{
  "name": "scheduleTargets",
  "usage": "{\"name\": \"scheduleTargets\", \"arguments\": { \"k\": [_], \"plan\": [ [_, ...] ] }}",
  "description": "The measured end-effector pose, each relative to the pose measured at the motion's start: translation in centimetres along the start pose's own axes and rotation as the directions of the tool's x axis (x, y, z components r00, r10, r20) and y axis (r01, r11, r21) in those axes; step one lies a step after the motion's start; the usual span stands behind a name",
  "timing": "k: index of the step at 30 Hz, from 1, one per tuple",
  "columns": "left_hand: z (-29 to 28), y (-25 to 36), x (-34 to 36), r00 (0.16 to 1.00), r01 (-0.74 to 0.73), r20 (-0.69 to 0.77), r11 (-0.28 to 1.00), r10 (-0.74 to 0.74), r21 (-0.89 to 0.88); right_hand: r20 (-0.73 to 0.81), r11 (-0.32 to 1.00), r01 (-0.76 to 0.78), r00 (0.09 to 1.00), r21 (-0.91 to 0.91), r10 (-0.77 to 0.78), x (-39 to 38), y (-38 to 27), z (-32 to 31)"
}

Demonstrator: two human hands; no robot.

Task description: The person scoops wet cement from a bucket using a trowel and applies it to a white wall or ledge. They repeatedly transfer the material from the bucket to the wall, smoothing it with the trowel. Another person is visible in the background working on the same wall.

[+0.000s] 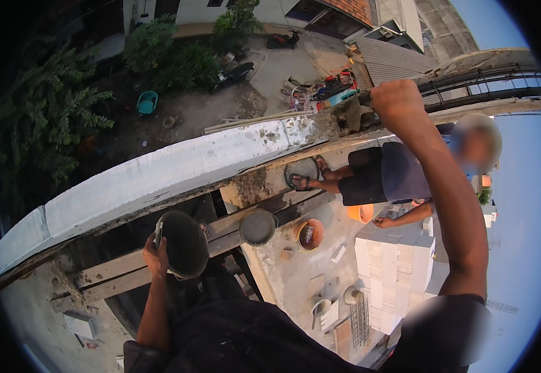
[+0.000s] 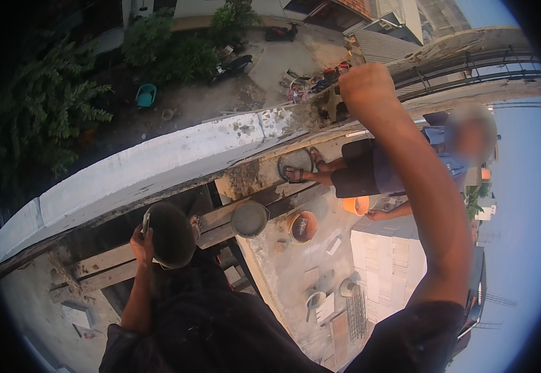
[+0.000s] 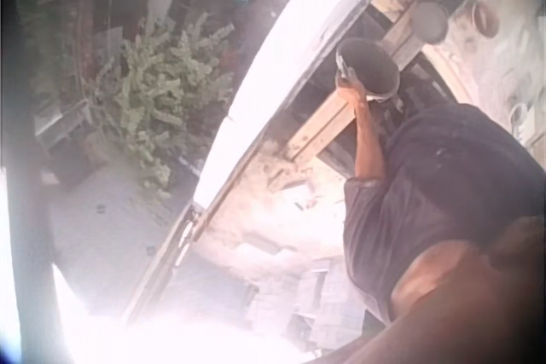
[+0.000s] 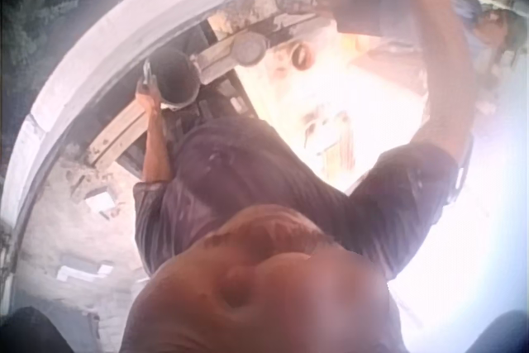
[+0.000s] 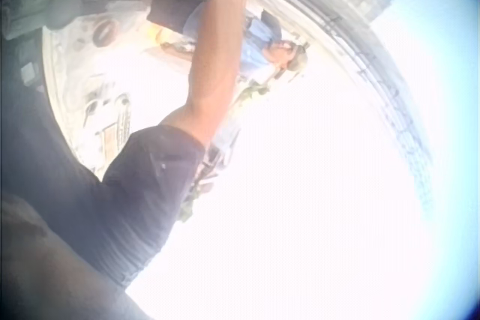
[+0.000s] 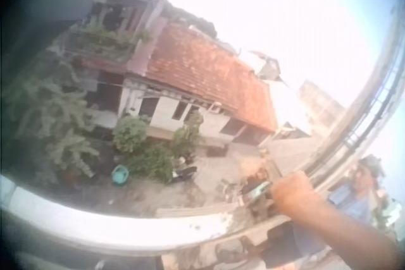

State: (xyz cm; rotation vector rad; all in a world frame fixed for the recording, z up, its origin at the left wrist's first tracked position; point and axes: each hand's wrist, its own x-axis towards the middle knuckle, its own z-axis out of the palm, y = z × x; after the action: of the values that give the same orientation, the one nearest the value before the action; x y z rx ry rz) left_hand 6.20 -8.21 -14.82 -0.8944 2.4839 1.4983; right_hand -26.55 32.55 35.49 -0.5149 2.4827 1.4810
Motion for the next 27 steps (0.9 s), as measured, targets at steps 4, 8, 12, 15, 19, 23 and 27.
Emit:
{"name": "scheduleTargets", "arguments": {
  "k": [4, 8, 12, 15, 19, 23, 27],
  "plan": [
    [-0.4, 0.8, -0.2, 1.000, 0.027, 0.008, 0.999, -0.027, 0.017, -0.165, 0.976, 0.070, 0.986, 0.207, -0.036, -2.8, 3.0, -2.3],
    [0.0, 0.6, 0.3, 1.000, -0.031, 0.007, 0.999, 0.030, 0.020, -0.180, 0.937, 0.154, 0.979, 0.312, -0.101, -1.2, 5.5, -2.1],
    [0.2, 0.8, 0.5, 0.999, -0.047, 0.003, 0.999, 0.047, 0.026, -0.054, 0.950, 0.135, 0.991, 0.281, -0.125, 0.5, 6.8, 0.7],
    [0.3, 0.5, 0.4, 0.999, -0.037, -0.016, 0.999, 0.037, -0.004, -0.082, 0.989, 0.112, 0.991, 0.092, -0.105, 0.9, 7.6, 1.9],
    [-0.4, -0.6, -0.1, 0.999, 0.002, -0.036, 0.999, -0.001, 0.033, -0.334, 0.984, 0.169, 0.926, -0.054, -0.178, 1.2, 6.9, 0.8],
    [0.0, -0.6, -0.2, 0.999, -0.025, -0.038, 0.999, 0.026, 0.034, -0.239, 0.989, 0.132, 0.964, 0.063, -0.113, 1.8, 5.8, 3.4],
    [0.3, 0.6, -0.1, 0.999, -0.034, -0.014, 0.999, 0.034, 0.021, -0.151, 1.000, 0.002, 0.989, 0.019, 0.000, 1.1, 7.8, 3.4]
  ]
}}
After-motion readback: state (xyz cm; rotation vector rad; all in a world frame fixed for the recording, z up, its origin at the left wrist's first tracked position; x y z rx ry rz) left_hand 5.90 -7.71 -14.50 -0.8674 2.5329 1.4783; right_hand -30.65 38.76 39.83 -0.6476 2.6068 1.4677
